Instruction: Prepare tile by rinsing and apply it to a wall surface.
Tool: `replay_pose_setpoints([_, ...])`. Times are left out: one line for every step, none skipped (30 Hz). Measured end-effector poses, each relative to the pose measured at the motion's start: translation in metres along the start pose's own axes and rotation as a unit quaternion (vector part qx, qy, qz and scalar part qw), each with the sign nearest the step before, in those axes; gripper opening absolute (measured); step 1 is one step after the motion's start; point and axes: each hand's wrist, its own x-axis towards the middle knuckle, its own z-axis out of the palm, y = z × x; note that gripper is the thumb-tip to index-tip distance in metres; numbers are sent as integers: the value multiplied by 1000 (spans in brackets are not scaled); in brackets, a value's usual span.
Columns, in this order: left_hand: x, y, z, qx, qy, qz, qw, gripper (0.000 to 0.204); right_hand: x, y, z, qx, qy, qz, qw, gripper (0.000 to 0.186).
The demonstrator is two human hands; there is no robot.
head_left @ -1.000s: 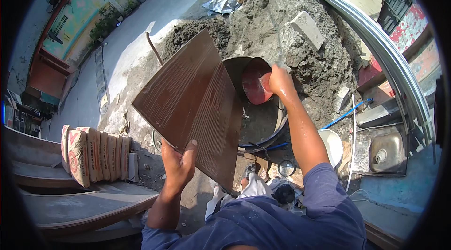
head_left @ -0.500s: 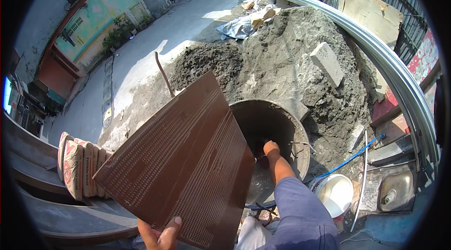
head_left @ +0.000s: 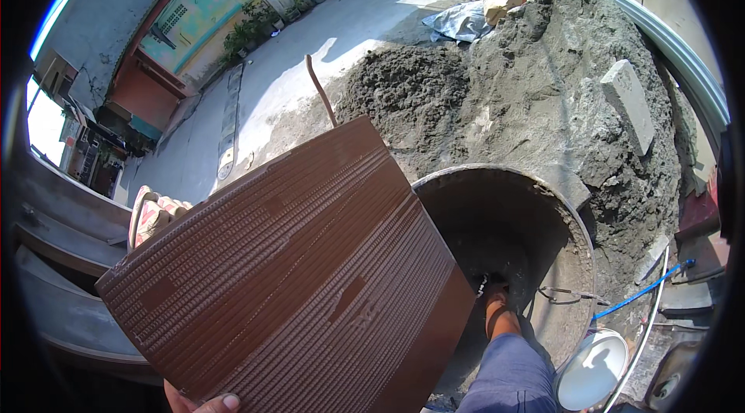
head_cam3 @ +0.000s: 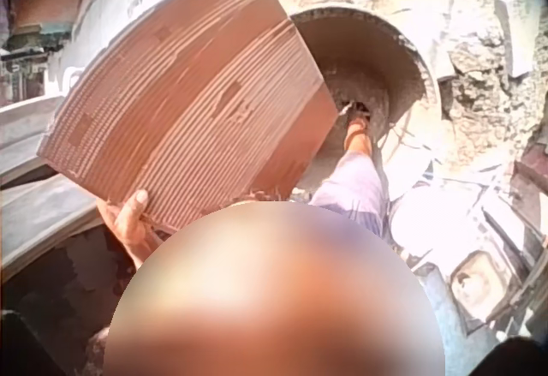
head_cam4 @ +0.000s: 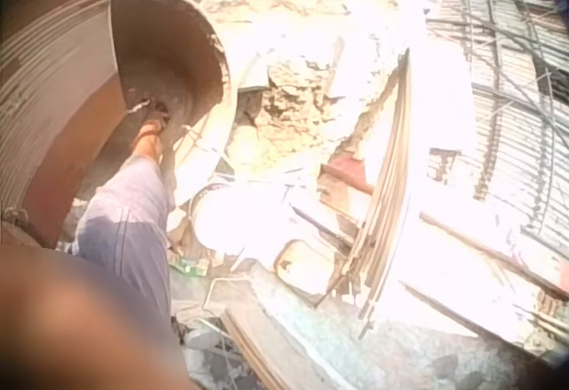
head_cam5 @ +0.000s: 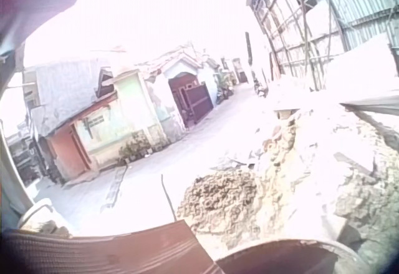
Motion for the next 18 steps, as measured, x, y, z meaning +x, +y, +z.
replay_pose_setpoints([-24,13,-69,-42,70,11,997,52,-2,58,135,-57,67,-41,995,50])
replay_pose_setpoints([-18,5,-61,-26,70,0,997,52,-9,44,170,19,128,-46,990,48])
replay_pose_setpoints([-16,-3,-81,-80,6,0,997,51,93,48,55,85,214,28,973,47])
replay_pose_setpoints([-12,-3,-60,-67,-14,-11,998,50,89,30,62,100,203,21,974,47])
replay_pose_setpoints([-9,-4,-50,-58,-20,-10,998,50,75,24,58,146,162,16,976,46])
replay_pose_setpoints([-2,-8,-40,-61,-15,-25,998,50,70,33,61,188,120,10,975,46])
replay_pose_setpoints([-7,-5,-36,-66,3,-33,997,49,86,18,4,227,88,-7,970,46])
replay_pose_setpoints([-6,-5,-35,-72,-4,-27,997,49,64,29,-12,265,59,-5,962,45])
replay_pose_setpoints([-8,0,-25,-91,18,-35,995,48,80,8,-62,301,22,-27,953,45])
replay_pose_setpoints([-10,4,-19,-119,27,-41,992,47,64,-7,-94,337,-9,-35,941,45])
replay_pose_setpoints([-10,11,-17,-126,32,-39,991,47,67,28,-160,369,-35,-32,928,46])
replay_pose_setpoints([-10,12,-19,-132,39,-34,990,47,27,22,-158,396,-64,-43,915,46])
replay_pose_setpoints([-8,10,-20,-176,47,-36,983,54,4,16,-175,421,-96,-56,900,46])
replay_pose_setpoints([-9,11,-25,-219,55,-39,973,60,-28,15,-199,445,-130,-67,883,47])
replay_pose_setpoints([-3,9,-32,-228,56,-41,971,60,-59,21,-240,468,-161,-69,866,47])
replay_pose_setpoints([3,7,-38,-261,11,-36,965,56,-106,11,-276,619,-81,3,781,51])
replay_pose_setpoints([16,16,-34,-322,-99,-32,941,53,-86,100,-214,634,-40,56,770,51])
replay_pose_setpoints([29,21,-32,-359,-157,-36,919,53,-70,165,-204,432,99,63,894,45])
